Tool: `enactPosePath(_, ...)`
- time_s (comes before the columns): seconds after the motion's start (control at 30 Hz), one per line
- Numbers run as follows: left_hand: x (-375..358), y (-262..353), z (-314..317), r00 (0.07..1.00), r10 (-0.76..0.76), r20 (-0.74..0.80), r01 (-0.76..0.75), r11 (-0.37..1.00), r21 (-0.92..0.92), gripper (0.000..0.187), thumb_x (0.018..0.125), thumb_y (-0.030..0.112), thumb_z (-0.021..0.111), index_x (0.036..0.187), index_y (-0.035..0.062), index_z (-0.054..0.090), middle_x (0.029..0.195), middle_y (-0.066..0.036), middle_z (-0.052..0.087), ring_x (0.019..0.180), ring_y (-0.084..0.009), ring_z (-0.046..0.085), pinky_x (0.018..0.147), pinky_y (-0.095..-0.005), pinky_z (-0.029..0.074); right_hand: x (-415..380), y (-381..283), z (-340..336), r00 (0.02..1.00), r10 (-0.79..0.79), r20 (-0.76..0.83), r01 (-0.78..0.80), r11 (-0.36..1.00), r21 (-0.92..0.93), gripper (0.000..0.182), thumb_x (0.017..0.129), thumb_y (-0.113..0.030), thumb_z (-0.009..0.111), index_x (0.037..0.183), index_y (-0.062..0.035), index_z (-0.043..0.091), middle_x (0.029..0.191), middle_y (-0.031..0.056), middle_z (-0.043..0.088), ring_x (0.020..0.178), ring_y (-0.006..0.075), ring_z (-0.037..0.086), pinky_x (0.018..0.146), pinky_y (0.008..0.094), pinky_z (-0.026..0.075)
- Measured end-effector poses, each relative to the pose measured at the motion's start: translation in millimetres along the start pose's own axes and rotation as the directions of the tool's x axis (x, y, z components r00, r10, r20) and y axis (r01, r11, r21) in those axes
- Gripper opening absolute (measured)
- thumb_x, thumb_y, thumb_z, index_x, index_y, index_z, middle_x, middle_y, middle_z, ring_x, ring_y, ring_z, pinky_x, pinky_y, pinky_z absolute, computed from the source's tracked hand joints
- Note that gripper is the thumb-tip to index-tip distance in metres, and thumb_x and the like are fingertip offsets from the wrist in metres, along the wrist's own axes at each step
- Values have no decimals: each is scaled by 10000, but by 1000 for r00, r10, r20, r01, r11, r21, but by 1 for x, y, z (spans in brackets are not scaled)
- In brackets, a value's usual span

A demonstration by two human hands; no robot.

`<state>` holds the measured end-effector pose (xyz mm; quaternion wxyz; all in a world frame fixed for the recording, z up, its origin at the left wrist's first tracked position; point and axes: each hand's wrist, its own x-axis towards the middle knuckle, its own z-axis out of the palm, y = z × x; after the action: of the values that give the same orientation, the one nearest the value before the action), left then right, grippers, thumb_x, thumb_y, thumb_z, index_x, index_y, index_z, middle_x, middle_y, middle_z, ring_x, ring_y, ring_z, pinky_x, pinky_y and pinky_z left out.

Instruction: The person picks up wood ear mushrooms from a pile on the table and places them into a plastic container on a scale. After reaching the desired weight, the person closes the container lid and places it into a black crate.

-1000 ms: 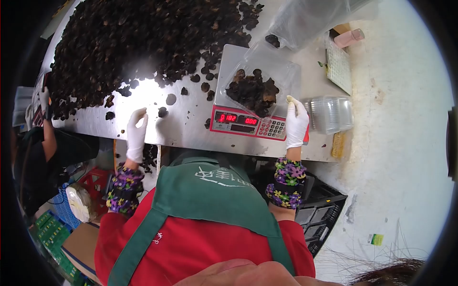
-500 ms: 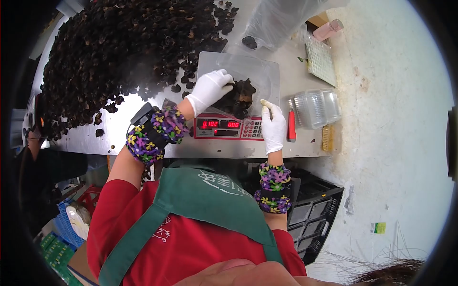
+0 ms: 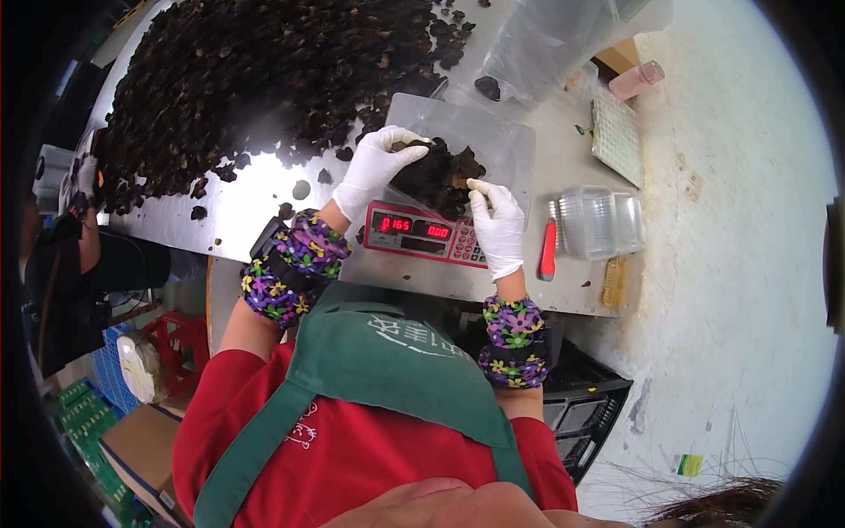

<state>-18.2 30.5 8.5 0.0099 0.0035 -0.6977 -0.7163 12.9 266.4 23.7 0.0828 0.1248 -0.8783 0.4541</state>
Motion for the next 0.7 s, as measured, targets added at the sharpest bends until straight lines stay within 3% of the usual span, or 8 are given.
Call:
enactPosePath(0.13, 4, -4, 5, 990, 104, -98, -88, 984, 152, 208, 876, 94, 775, 1072, 24, 773, 953, -43, 712, 856, -114, 653, 789, -246, 498, 0, 0, -3, 999, 36, -19, -36, 999, -4, 156, 943, -111, 661, 1076, -69, 732, 909, 92, 692, 797, 216, 650, 753, 331, 524)
enactPosePath(0.23, 10, -8, 3, 987, 103, -124, -91, 991, 100, 236, 880, 112, 779, 1097, 21, 767, 956, -45, 715, 855, -112, 650, 770, -244, 498, -3, -5, -4, 996, 40, -82, -40, 999, -2, 161, 949, -117, 659, 1084, -66, 732, 915, 91, 694, 789, 210, 646, 743, 324, 522)
enactPosePath(0.3, 13, 2, 2, 989, 46, -138, -49, 999, -20, 199, 890, 145, 782, 1048, 24, 776, 936, -21, 718, 845, -91, 633, 735, -232, 488, -7, -6, -5, 992, 72, -100, -75, 997, -27, 163, 946, -103, 657, 1085, -65, 732, 914, 94, 693, 784, 209, 645, 734, 321, 519)
enactPosePath(0.37, 19, 8, -5, 968, -200, -152, 177, 973, -149, 137, 941, 150, 734, 1021, 47, 777, 957, 15, 717, 881, -58, 629, 792, -224, 488, -11, -14, -8, 988, 115, -102, -120, 991, -51, 166, 944, -96, 654, 1087, -65, 732, 916, 97, 692, 786, 208, 645, 735, 321, 518)
enactPosePath(0.43, 19, 11, -22, 986, -62, -155, 36, 986, -165, 240, 1014, 321, 640, 1032, 94, 718, 971, -3, 727, 877, -71, 646, 746, -252, 506, -19, -19, -11, 981, 157, -114, -166, 983, -72, 169, 942, -88, 652, 1089, -64, 733, 918, 99, 692, 787, 208, 645, 736, 321, 517)
enactPosePath(0.53, 16, 13, -55, 953, -280, -114, 195, 858, -476, 273, 1030, 379, 599, 1061, 111, 637, 1032, -34, 713, 853, -135, 693, 698, -249, 523, -46, -11, -20, 982, 156, -102, -172, 970, -171, 182, 951, -77, 633, 1102, -37, 725, 938, 111, 694, 832, 219, 658, 775, 324, 519)
enactPosePath(0.63, 12, -26, -98, 935, -327, -138, 266, 903, -338, 238, 1038, 334, 596, 1090, 107, 647, 990, -23, 710, 744, -102, 666, 616, -198, 477, -76, 21, -23, 959, 253, -128, -264, 961, -81, 196, 979, -60, 618, 1141, -3, 714, 958, 93, 708, 887, 150, 682, 805, 290, 538)
enactPosePath(0.7, 6, -46, -117, 910, -296, -290, 288, 955, -70, 240, 1029, 288, 612, 1128, 82, 684, 962, -8, 717, 717, -62, 632, 628, -191, 469, -82, 25, -25, 933, 343, -112, -350, 935, -53, 211, 993, -67, 599, 1158, 12, 705, 1001, 102, 724, 960, 162, 696, 865, 300, 544)
